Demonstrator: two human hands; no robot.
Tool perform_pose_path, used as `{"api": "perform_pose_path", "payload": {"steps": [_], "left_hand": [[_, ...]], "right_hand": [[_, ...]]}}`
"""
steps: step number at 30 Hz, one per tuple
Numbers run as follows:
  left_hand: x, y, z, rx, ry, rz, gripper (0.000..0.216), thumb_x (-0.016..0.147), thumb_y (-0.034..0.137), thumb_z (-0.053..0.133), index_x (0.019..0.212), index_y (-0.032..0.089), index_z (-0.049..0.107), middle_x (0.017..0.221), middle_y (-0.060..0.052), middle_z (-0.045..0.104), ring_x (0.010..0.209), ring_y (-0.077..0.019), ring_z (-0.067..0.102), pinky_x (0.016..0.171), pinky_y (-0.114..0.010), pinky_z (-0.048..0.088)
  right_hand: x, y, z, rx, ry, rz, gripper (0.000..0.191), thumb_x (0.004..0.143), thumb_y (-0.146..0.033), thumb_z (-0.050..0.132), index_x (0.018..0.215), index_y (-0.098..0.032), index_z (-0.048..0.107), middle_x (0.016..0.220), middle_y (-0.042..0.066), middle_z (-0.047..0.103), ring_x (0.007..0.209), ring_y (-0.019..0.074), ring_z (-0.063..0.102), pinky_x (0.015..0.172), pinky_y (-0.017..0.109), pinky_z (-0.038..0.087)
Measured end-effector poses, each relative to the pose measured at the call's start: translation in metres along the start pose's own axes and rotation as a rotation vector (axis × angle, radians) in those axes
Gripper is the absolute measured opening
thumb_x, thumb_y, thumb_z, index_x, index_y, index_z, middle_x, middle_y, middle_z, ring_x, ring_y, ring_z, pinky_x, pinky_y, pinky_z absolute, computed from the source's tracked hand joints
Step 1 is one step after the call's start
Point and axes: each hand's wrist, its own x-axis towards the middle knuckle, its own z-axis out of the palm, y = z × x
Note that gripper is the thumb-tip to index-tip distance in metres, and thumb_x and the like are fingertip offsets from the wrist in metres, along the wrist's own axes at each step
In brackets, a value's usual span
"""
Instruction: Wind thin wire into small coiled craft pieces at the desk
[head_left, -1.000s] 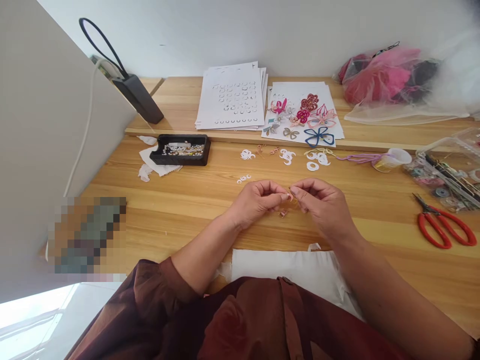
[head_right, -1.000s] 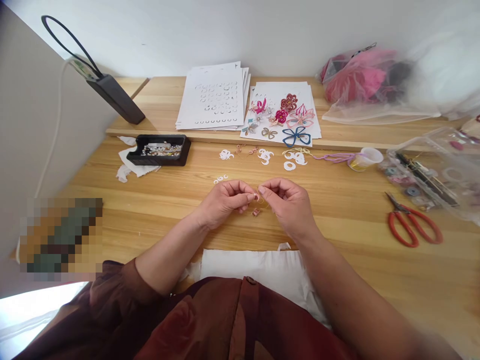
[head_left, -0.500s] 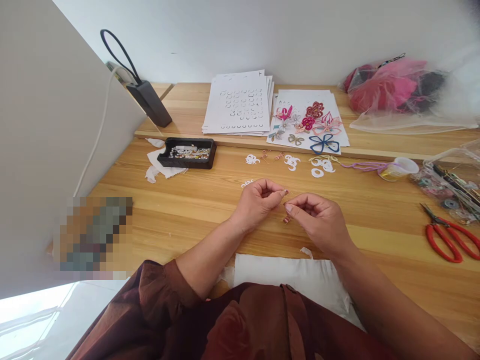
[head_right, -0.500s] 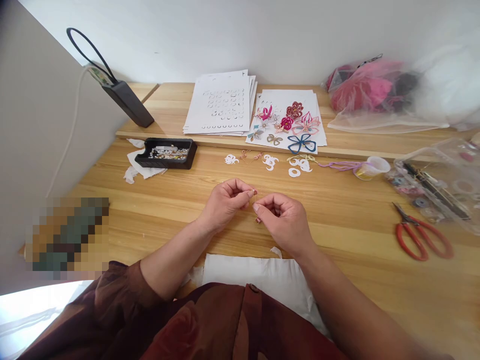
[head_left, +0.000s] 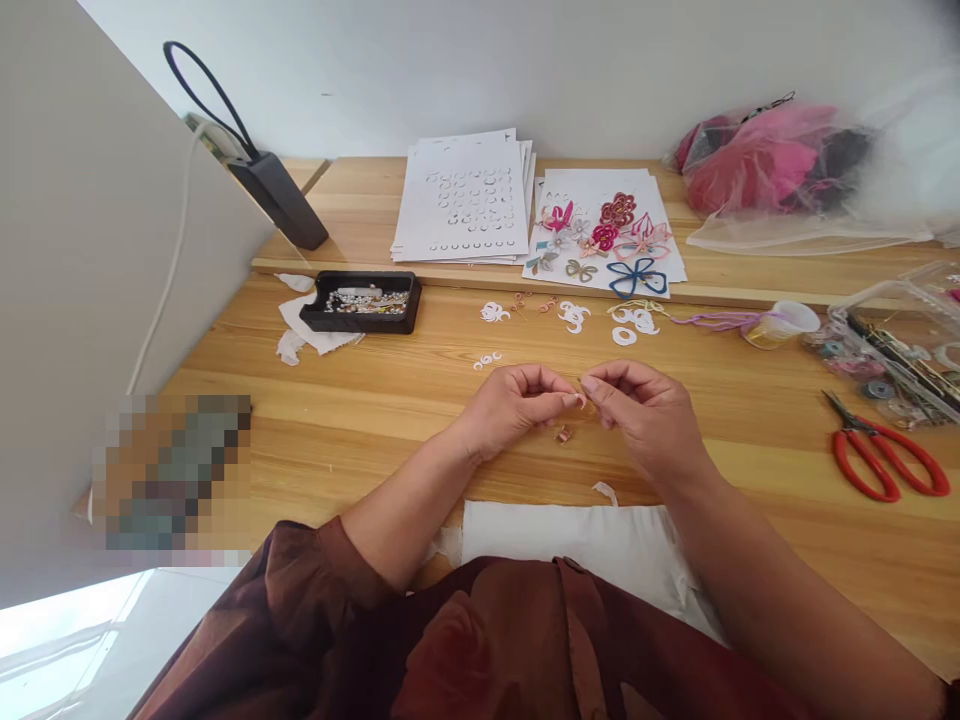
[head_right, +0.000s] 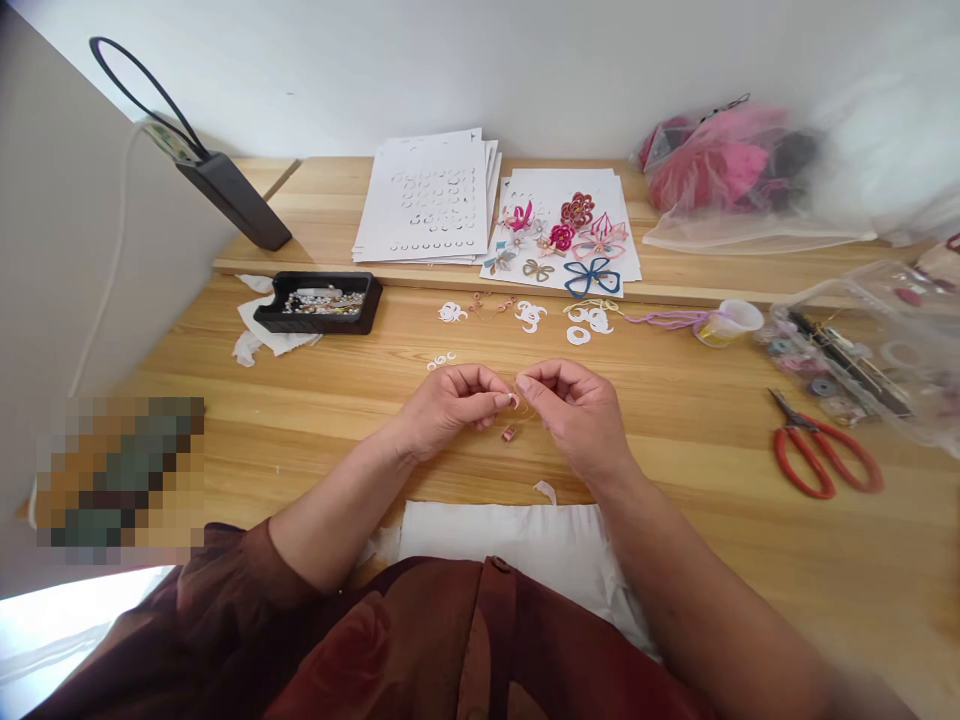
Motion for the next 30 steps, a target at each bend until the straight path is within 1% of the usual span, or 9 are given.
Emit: {"api": "perform_pose_path", "payload": {"steps": [4, 8, 13, 15, 17, 20, 23, 27, 30], "left_hand": [[0.003, -0.005, -0.001, -0.072, 0.068, 0.041, 0.032, 0.072, 0.04, 0.083, 0.08, 0.012, 0.07, 0.063, 0.002, 0.059, 0.055, -0.0057, 0.045, 0.055, -0.022, 0.035], [0.005, -0.008, 0.001, -0.137, 0.153, 0.093, 0.032, 0.071, 0.04, 0.083, 0.079, 0.013, 0.068, 0.07, 0.0, 0.064, 0.058, -0.0056, 0.047, 0.055, -0.021, 0.036], [0.005, -0.008, 0.003, -0.07, 0.249, 0.139, 0.03, 0.071, 0.038, 0.082, 0.077, 0.014, 0.066, 0.071, 0.001, 0.064, 0.059, -0.0062, 0.049, 0.059, -0.022, 0.039], [0.005, -0.008, 0.002, -0.004, 0.275, 0.154, 0.028, 0.073, 0.037, 0.081, 0.078, 0.014, 0.067, 0.072, 0.0, 0.066, 0.061, -0.0073, 0.051, 0.061, -0.023, 0.04], [0.005, -0.008, 0.001, 0.074, 0.285, 0.167, 0.025, 0.075, 0.036, 0.078, 0.079, 0.014, 0.067, 0.074, -0.002, 0.067, 0.063, -0.0085, 0.053, 0.062, -0.023, 0.041], [0.005, -0.006, 0.0, 0.178, 0.253, 0.178, 0.02, 0.076, 0.032, 0.076, 0.078, 0.014, 0.068, 0.074, -0.002, 0.068, 0.061, -0.0087, 0.052, 0.059, -0.023, 0.04], [0.003, -0.005, 0.0, 0.199, 0.175, 0.137, 0.019, 0.075, 0.031, 0.076, 0.077, 0.014, 0.068, 0.071, -0.001, 0.066, 0.058, -0.0076, 0.05, 0.055, -0.022, 0.037], [0.0, -0.003, 0.0, 0.082, 0.045, 0.011, 0.023, 0.074, 0.034, 0.078, 0.078, 0.014, 0.066, 0.071, -0.002, 0.067, 0.06, -0.0097, 0.058, 0.06, -0.023, 0.042], [-0.001, -0.002, 0.001, -0.025, -0.019, -0.028, 0.027, 0.072, 0.036, 0.081, 0.079, 0.014, 0.067, 0.071, -0.002, 0.067, 0.06, -0.0113, 0.061, 0.062, -0.025, 0.045]], "right_hand": [[0.0, 0.006, 0.003, 0.127, -0.035, 0.137, 0.026, 0.069, -0.04, 0.085, 0.075, -0.019, 0.07, 0.062, -0.003, 0.062, 0.045, 0.0076, 0.047, 0.042, 0.023, 0.038], [-0.004, 0.006, 0.008, 0.124, -0.085, 0.174, 0.028, 0.069, -0.042, 0.085, 0.07, -0.019, 0.069, 0.06, -0.003, 0.06, 0.044, 0.0072, 0.046, 0.042, 0.023, 0.044], [-0.013, -0.003, 0.013, -0.023, -0.12, 0.115, 0.022, 0.073, -0.038, 0.081, 0.07, -0.019, 0.069, 0.056, -0.003, 0.06, 0.043, 0.0085, 0.05, 0.042, 0.024, 0.047], [-0.016, -0.005, 0.014, -0.088, -0.123, 0.06, 0.019, 0.078, -0.035, 0.077, 0.072, -0.019, 0.069, 0.059, -0.001, 0.063, 0.046, 0.0104, 0.056, 0.045, 0.025, 0.049], [-0.019, -0.006, 0.013, -0.155, -0.099, -0.031, 0.014, 0.082, -0.031, 0.073, 0.074, -0.02, 0.069, 0.064, 0.0, 0.066, 0.052, 0.0121, 0.06, 0.049, 0.025, 0.049], [-0.019, -0.005, 0.009, -0.269, -0.023, -0.183, 0.009, 0.084, -0.025, 0.071, 0.076, -0.021, 0.068, 0.068, 0.001, 0.067, 0.059, 0.0131, 0.06, 0.054, 0.026, 0.047], [-0.015, -0.004, 0.005, -0.302, 0.03, -0.249, 0.007, 0.084, -0.024, 0.071, 0.077, -0.021, 0.069, 0.07, 0.001, 0.066, 0.062, 0.0134, 0.057, 0.057, 0.027, 0.045], [-0.007, -0.004, 0.001, -0.202, 0.033, -0.2, 0.008, 0.082, -0.026, 0.073, 0.076, -0.022, 0.069, 0.07, 0.0, 0.067, 0.064, 0.0137, 0.059, 0.061, 0.028, 0.047], [-0.002, -0.002, -0.001, -0.136, 0.028, -0.125, 0.011, 0.079, -0.031, 0.076, 0.076, -0.022, 0.07, 0.067, -0.001, 0.066, 0.059, 0.0119, 0.056, 0.057, 0.027, 0.046]]}}
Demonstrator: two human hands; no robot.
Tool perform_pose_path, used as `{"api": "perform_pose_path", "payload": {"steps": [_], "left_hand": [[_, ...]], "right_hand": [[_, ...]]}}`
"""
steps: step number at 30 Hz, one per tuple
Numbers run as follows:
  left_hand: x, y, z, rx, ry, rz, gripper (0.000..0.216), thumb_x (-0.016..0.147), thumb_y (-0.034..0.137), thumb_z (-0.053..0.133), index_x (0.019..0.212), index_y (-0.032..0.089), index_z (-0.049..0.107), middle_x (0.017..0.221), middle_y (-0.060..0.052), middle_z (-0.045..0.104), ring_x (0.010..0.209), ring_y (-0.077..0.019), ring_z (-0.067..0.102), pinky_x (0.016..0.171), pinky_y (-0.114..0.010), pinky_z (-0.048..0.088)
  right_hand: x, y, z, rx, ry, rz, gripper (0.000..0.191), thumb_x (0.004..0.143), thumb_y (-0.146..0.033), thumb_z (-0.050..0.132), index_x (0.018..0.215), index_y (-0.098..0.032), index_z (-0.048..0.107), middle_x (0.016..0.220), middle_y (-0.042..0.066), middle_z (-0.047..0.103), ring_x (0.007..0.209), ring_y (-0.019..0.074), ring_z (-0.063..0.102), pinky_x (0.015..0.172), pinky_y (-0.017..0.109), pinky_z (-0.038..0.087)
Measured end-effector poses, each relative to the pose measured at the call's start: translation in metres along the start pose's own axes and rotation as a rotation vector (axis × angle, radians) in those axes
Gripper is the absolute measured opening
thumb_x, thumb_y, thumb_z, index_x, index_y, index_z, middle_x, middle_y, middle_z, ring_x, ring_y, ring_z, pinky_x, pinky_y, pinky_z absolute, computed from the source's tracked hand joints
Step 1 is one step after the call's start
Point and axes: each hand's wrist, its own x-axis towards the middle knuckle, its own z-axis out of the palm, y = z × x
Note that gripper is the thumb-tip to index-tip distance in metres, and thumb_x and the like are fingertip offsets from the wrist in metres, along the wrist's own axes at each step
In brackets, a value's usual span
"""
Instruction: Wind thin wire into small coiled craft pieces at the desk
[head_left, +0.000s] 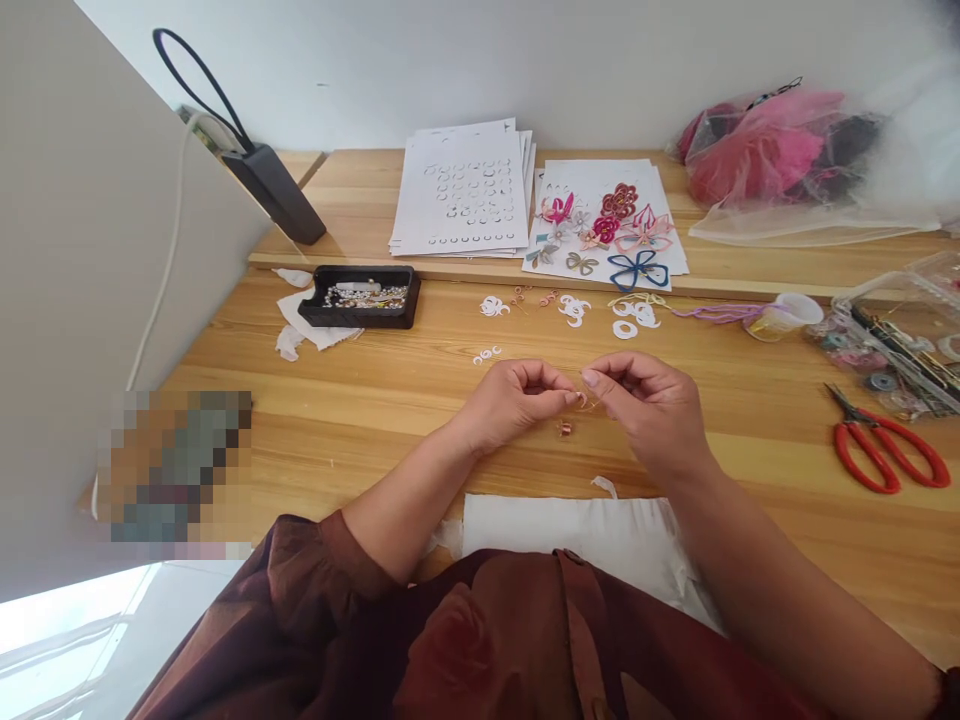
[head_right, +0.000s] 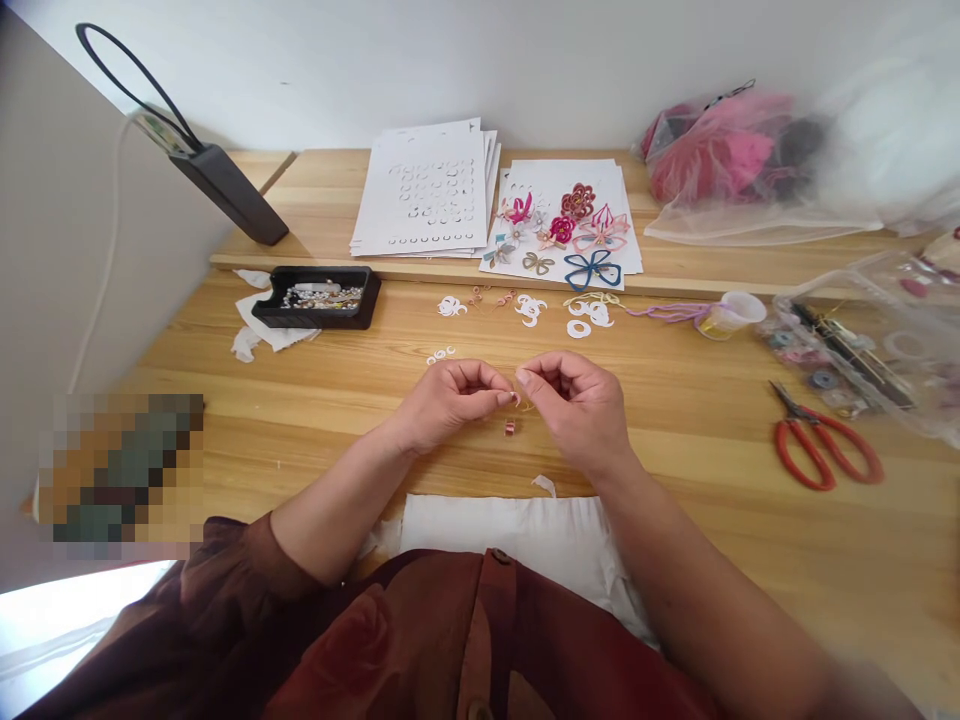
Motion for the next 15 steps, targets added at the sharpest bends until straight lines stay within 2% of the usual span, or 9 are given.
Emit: {"api": "perform_pose_path", "payload": {"steps": [3, 6, 11, 15], "left_hand": [[0.001, 0.0, 0.0, -0.034, 0.02, 0.023, 0.03, 0.07, 0.038, 0.084, 0.078, 0.014, 0.069, 0.062, 0.001, 0.062, 0.055, -0.0095, 0.057, 0.057, -0.023, 0.04], [0.004, -0.002, -0.001, -0.058, 0.107, 0.084, 0.031, 0.07, 0.04, 0.084, 0.078, 0.013, 0.07, 0.061, 0.003, 0.059, 0.052, -0.0057, 0.047, 0.053, -0.022, 0.034], [0.007, -0.004, 0.0, -0.122, 0.232, 0.161, 0.03, 0.068, 0.038, 0.085, 0.075, 0.014, 0.068, 0.069, 0.0, 0.065, 0.057, -0.0054, 0.047, 0.059, -0.022, 0.039], [0.007, -0.003, -0.001, -0.05, 0.296, 0.186, 0.027, 0.07, 0.036, 0.083, 0.076, 0.014, 0.068, 0.074, -0.001, 0.068, 0.062, -0.0073, 0.053, 0.063, -0.023, 0.042]], "right_hand": [[0.003, 0.004, 0.001, 0.066, -0.02, 0.101, 0.018, 0.076, -0.037, 0.08, 0.076, -0.021, 0.071, 0.061, -0.003, 0.061, 0.049, 0.0089, 0.047, 0.047, 0.024, 0.039], [0.001, 0.005, 0.004, 0.131, -0.063, 0.186, 0.022, 0.073, -0.039, 0.082, 0.075, -0.02, 0.071, 0.057, -0.004, 0.059, 0.046, 0.0076, 0.043, 0.043, 0.023, 0.035], [-0.006, 0.0, 0.009, 0.121, -0.153, 0.164, 0.017, 0.077, -0.034, 0.078, 0.072, -0.02, 0.071, 0.061, -0.002, 0.064, 0.047, 0.0082, 0.049, 0.047, 0.025, 0.043], [-0.012, -0.006, 0.01, 0.035, -0.157, 0.12, 0.013, 0.081, -0.03, 0.075, 0.074, -0.02, 0.07, 0.063, 0.0, 0.068, 0.056, 0.013, 0.06, 0.055, 0.027, 0.051]]}}
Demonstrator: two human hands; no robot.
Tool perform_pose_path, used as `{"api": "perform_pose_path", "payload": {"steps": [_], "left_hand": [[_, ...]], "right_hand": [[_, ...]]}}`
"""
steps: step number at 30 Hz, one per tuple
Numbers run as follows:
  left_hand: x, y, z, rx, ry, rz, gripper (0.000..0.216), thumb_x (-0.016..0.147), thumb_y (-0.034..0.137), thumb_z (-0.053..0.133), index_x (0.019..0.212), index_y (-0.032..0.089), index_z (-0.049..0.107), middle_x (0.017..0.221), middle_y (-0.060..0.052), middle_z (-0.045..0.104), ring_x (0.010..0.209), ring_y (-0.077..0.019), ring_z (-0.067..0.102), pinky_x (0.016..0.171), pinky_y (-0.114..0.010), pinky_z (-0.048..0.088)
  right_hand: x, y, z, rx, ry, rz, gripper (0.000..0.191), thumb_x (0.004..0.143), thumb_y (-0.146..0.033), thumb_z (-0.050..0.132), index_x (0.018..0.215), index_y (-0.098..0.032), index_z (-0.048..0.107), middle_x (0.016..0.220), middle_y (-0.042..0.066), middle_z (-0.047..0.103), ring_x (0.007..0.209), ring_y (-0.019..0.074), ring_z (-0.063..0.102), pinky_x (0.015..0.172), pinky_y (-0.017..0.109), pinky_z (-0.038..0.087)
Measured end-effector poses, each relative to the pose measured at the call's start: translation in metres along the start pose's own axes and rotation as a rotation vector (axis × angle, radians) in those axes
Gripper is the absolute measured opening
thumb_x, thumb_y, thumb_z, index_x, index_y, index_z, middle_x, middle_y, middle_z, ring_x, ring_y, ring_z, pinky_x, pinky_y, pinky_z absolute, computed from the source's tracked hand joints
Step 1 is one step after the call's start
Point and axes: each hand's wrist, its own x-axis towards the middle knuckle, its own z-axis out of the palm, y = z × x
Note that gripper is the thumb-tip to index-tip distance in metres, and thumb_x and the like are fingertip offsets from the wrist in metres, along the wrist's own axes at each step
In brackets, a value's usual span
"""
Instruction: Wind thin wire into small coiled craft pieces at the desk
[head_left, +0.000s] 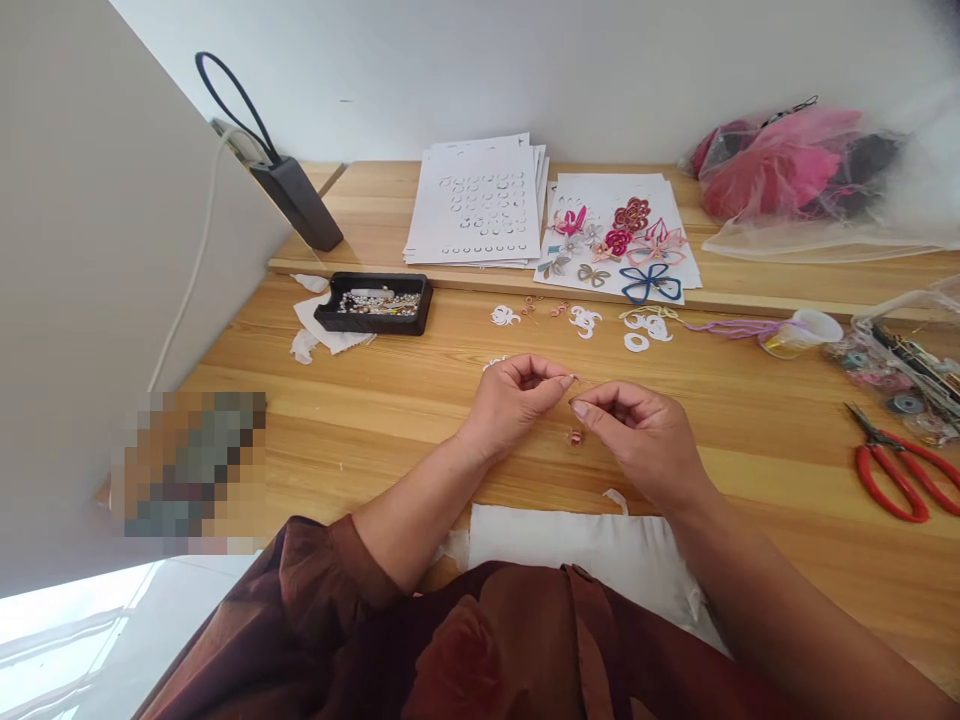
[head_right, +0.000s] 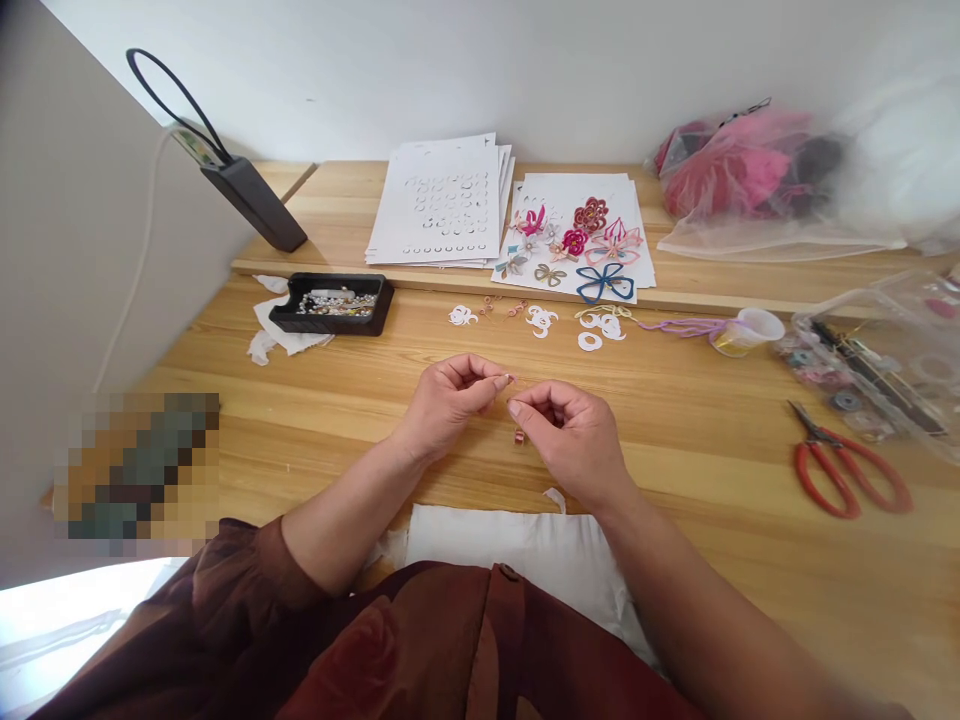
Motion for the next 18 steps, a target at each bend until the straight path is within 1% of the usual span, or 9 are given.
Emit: {"api": "perform_pose_path", "payload": {"steps": [4, 7, 9, 13, 16, 18], "left_hand": [[0.0, 0.0, -0.002, 0.125, -0.038, 0.025, 0.023, 0.073, 0.033, 0.079, 0.078, 0.013, 0.069, 0.079, -0.004, 0.071, 0.067, -0.0096, 0.057, 0.064, -0.023, 0.043], [-0.002, 0.001, -0.003, 0.207, -0.11, 0.011, 0.021, 0.074, 0.032, 0.077, 0.078, 0.013, 0.069, 0.074, -0.003, 0.068, 0.061, -0.0083, 0.053, 0.058, -0.022, 0.039], [-0.003, 0.002, -0.002, 0.219, -0.159, -0.019, 0.022, 0.074, 0.033, 0.077, 0.078, 0.013, 0.069, 0.07, -0.001, 0.066, 0.058, -0.0077, 0.05, 0.056, -0.022, 0.037], [-0.005, 0.003, -0.002, 0.159, -0.233, -0.075, 0.025, 0.072, 0.034, 0.081, 0.078, 0.013, 0.07, 0.073, -0.003, 0.068, 0.063, -0.009, 0.054, 0.06, -0.022, 0.04], [-0.005, 0.004, -0.003, 0.087, -0.259, -0.096, 0.028, 0.071, 0.037, 0.083, 0.08, 0.012, 0.072, 0.079, -0.005, 0.07, 0.066, -0.0096, 0.057, 0.064, -0.024, 0.043], [-0.005, 0.004, -0.003, 0.06, -0.257, -0.107, 0.03, 0.07, 0.039, 0.084, 0.079, 0.012, 0.073, 0.075, -0.003, 0.069, 0.062, -0.0083, 0.053, 0.062, -0.024, 0.041]], "right_hand": [[-0.003, -0.002, -0.001, -0.043, 0.066, -0.104, 0.01, 0.083, -0.027, 0.072, 0.076, -0.021, 0.068, 0.066, 0.001, 0.068, 0.059, 0.0137, 0.062, 0.055, 0.027, 0.05], [-0.002, -0.002, -0.005, -0.07, 0.111, -0.161, 0.008, 0.083, -0.026, 0.073, 0.077, -0.022, 0.069, 0.07, 0.001, 0.068, 0.062, 0.0133, 0.06, 0.057, 0.027, 0.048], [0.001, 0.0, -0.008, -0.069, 0.128, -0.168, 0.008, 0.082, -0.026, 0.074, 0.077, -0.022, 0.07, 0.071, 0.001, 0.067, 0.063, 0.0134, 0.058, 0.058, 0.027, 0.047], [0.008, 0.002, -0.011, -0.019, 0.154, -0.13, 0.01, 0.079, -0.029, 0.077, 0.076, -0.022, 0.07, 0.069, 0.0, 0.066, 0.063, 0.0123, 0.056, 0.058, 0.026, 0.046], [0.011, 0.003, -0.012, 0.036, 0.144, -0.056, 0.015, 0.076, -0.033, 0.08, 0.074, -0.021, 0.071, 0.064, -0.002, 0.063, 0.054, 0.0093, 0.05, 0.051, 0.024, 0.041], [0.012, 0.003, -0.011, 0.088, 0.12, 0.021, 0.019, 0.073, -0.036, 0.082, 0.073, -0.021, 0.071, 0.06, -0.003, 0.06, 0.047, 0.0075, 0.045, 0.046, 0.023, 0.037]]}}
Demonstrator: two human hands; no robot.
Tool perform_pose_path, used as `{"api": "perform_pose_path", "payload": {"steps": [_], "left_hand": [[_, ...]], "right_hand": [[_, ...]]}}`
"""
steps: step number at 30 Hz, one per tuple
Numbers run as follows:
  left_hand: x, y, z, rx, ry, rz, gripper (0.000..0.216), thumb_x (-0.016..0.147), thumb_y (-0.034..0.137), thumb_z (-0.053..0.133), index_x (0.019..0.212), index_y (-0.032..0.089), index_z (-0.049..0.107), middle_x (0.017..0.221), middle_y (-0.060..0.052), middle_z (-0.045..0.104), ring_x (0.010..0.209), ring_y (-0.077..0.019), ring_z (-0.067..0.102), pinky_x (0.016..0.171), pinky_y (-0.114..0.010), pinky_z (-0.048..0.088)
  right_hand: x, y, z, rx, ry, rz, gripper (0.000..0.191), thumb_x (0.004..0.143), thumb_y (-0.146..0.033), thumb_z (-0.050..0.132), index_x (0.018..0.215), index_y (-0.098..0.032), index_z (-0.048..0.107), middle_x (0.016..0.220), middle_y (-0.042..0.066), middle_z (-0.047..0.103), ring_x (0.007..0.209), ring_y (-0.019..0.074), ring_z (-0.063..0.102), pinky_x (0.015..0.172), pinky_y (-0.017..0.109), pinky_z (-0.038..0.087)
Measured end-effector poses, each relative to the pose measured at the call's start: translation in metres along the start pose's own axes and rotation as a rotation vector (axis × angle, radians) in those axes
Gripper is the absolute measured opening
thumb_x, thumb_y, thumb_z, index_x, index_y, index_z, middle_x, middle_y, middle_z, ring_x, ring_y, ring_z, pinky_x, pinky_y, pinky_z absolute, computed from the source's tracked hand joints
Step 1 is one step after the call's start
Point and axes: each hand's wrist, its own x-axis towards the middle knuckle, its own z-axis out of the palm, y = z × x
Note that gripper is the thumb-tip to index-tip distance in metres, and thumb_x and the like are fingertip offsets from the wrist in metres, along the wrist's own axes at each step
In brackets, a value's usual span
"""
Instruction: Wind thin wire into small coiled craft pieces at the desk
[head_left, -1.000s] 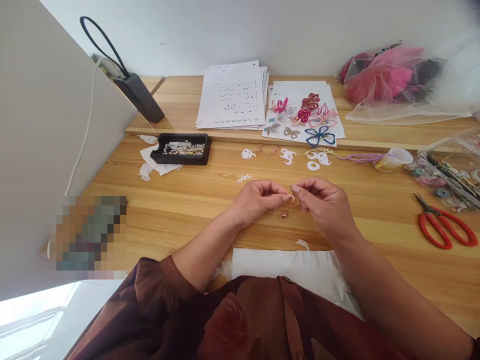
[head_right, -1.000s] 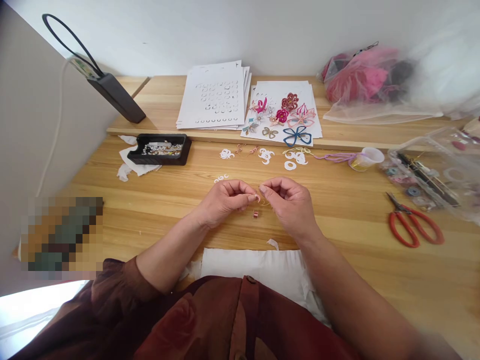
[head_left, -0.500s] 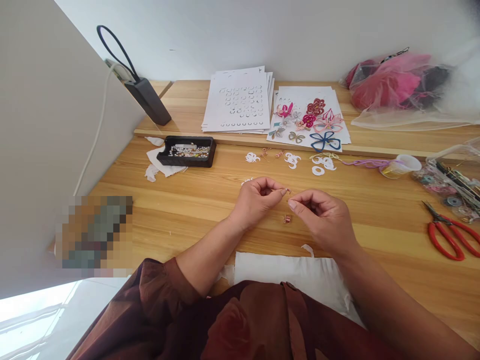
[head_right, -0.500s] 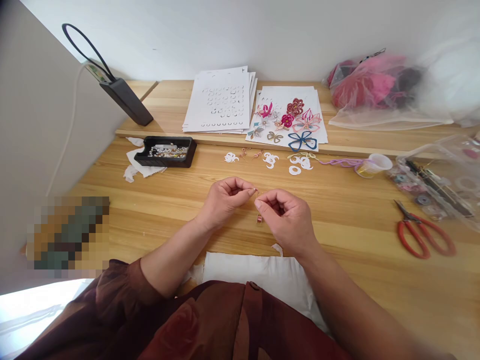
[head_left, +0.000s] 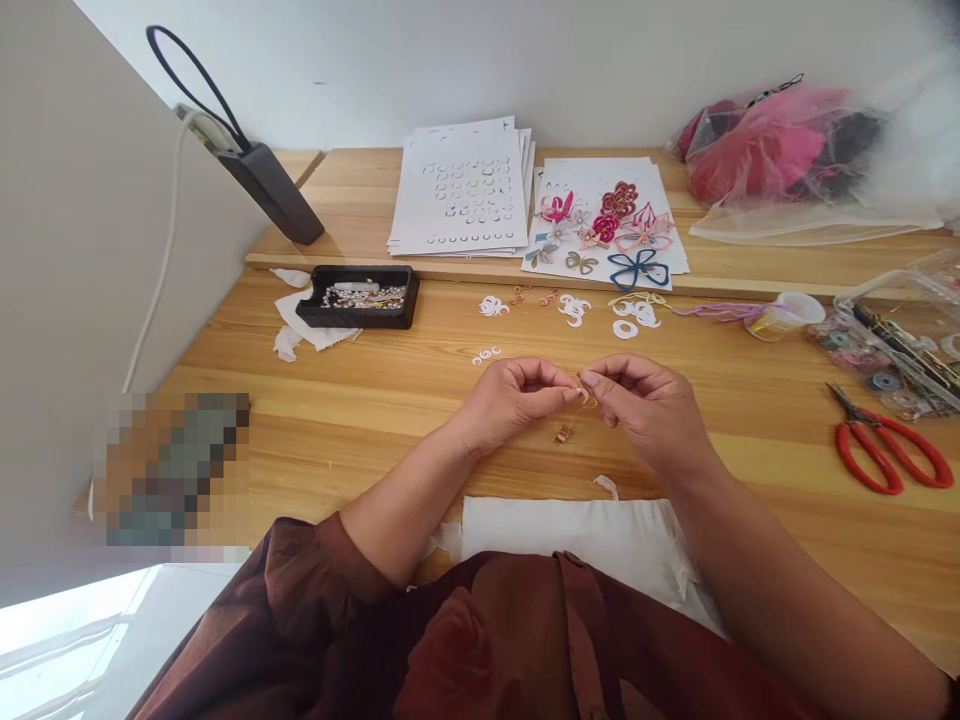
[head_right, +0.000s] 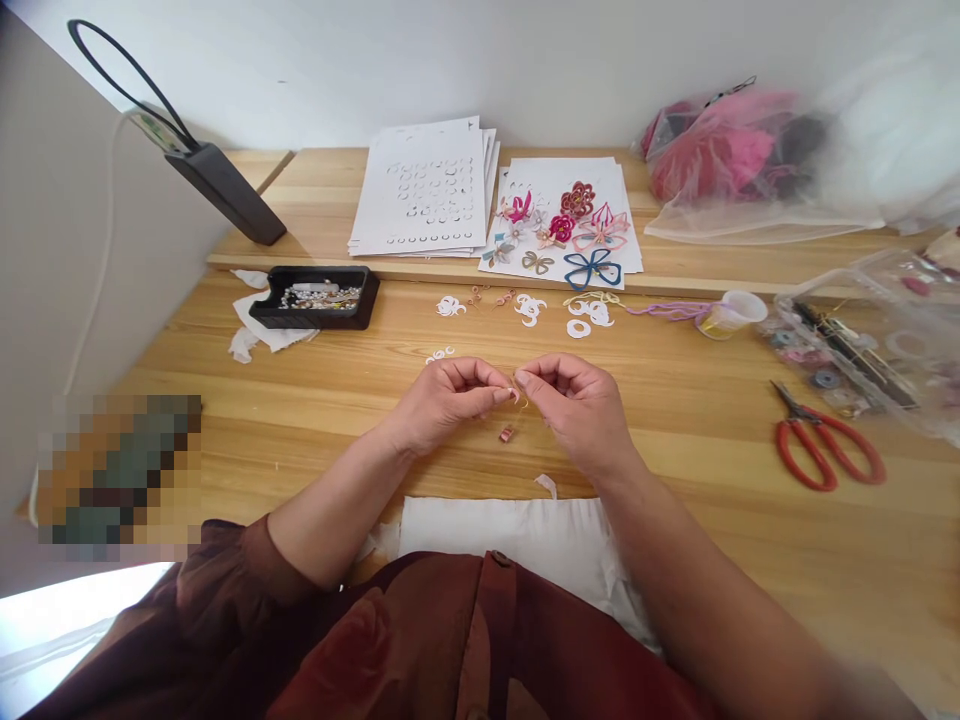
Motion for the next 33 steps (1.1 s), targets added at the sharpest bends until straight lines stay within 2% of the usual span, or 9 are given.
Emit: {"api": "perform_pose_path", "payload": {"steps": [3, 8, 11, 14, 19, 23, 29, 33], "left_hand": [[0.001, -0.001, 0.0, -0.03, 0.032, 0.002, 0.031, 0.07, 0.04, 0.084, 0.079, 0.012, 0.073, 0.063, 0.001, 0.061, 0.055, -0.0057, 0.044, 0.055, -0.023, 0.033], [0.005, -0.004, 0.002, -0.116, 0.153, 0.069, 0.033, 0.067, 0.04, 0.085, 0.076, 0.013, 0.068, 0.068, 0.001, 0.063, 0.056, -0.0049, 0.045, 0.057, -0.023, 0.035], [0.006, -0.004, 0.002, -0.092, 0.229, 0.083, 0.033, 0.067, 0.04, 0.085, 0.074, 0.013, 0.067, 0.069, 0.001, 0.064, 0.057, -0.0057, 0.047, 0.059, -0.023, 0.038], [0.006, -0.003, 0.001, -0.032, 0.251, 0.091, 0.031, 0.068, 0.039, 0.084, 0.075, 0.014, 0.067, 0.075, -0.002, 0.069, 0.063, -0.0083, 0.054, 0.064, -0.024, 0.043], [0.005, -0.002, 0.001, 0.052, 0.203, 0.056, 0.028, 0.069, 0.036, 0.082, 0.075, 0.013, 0.068, 0.076, -0.004, 0.07, 0.066, -0.0105, 0.057, 0.064, -0.024, 0.044], [0.002, -0.001, 0.002, 0.07, 0.114, -0.032, 0.028, 0.068, 0.036, 0.083, 0.075, 0.013, 0.068, 0.069, -0.001, 0.065, 0.06, -0.0078, 0.051, 0.058, -0.022, 0.037], [0.0, 0.0, -0.002, 0.041, -0.011, -0.096, 0.029, 0.07, 0.038, 0.082, 0.078, 0.014, 0.068, 0.06, 0.003, 0.057, 0.052, -0.0053, 0.04, 0.054, -0.023, 0.029], [0.001, -0.001, -0.003, -0.015, -0.028, -0.074, 0.03, 0.071, 0.039, 0.083, 0.079, 0.013, 0.069, 0.056, 0.004, 0.054, 0.052, -0.0049, 0.038, 0.053, -0.023, 0.027]], "right_hand": [[0.0, 0.002, 0.002, 0.092, -0.038, 0.103, 0.022, 0.071, -0.037, 0.084, 0.073, -0.02, 0.071, 0.059, -0.004, 0.059, 0.044, 0.0064, 0.044, 0.042, 0.022, 0.034], [-0.006, 0.005, 0.007, 0.135, -0.118, 0.163, 0.023, 0.073, -0.037, 0.082, 0.07, -0.019, 0.068, 0.057, -0.005, 0.057, 0.043, 0.0059, 0.044, 0.046, 0.023, 0.043], [-0.011, 0.004, 0.01, 0.042, -0.138, 0.127, 0.02, 0.077, -0.035, 0.079, 0.072, -0.019, 0.069, 0.053, -0.005, 0.057, 0.045, 0.0073, 0.047, 0.049, 0.024, 0.046], [-0.015, -0.001, 0.011, -0.054, -0.121, 0.021, 0.016, 0.081, -0.03, 0.075, 0.072, -0.019, 0.068, 0.059, -0.001, 0.064, 0.053, 0.0104, 0.057, 0.054, 0.024, 0.048], [-0.015, -0.005, 0.008, -0.125, 0.001, -0.184, 0.009, 0.082, -0.024, 0.072, 0.075, -0.021, 0.068, 0.066, -0.001, 0.066, 0.058, 0.0116, 0.059, 0.055, 0.025, 0.047], [-0.01, -0.002, 0.002, -0.168, 0.067, -0.248, 0.006, 0.082, -0.023, 0.073, 0.077, -0.022, 0.071, 0.068, -0.001, 0.066, 0.061, 0.0118, 0.056, 0.056, 0.026, 0.044], [-0.002, 0.003, 0.001, -0.072, 0.03, -0.173, 0.006, 0.078, -0.027, 0.077, 0.078, -0.022, 0.073, 0.073, 0.0, 0.07, 0.064, 0.0128, 0.059, 0.061, 0.027, 0.048], [0.002, 0.007, 0.002, 0.02, 0.008, -0.031, 0.013, 0.074, -0.031, 0.081, 0.075, -0.021, 0.072, 0.062, -0.003, 0.062, 0.05, 0.0082, 0.048, 0.049, 0.024, 0.041]]}}
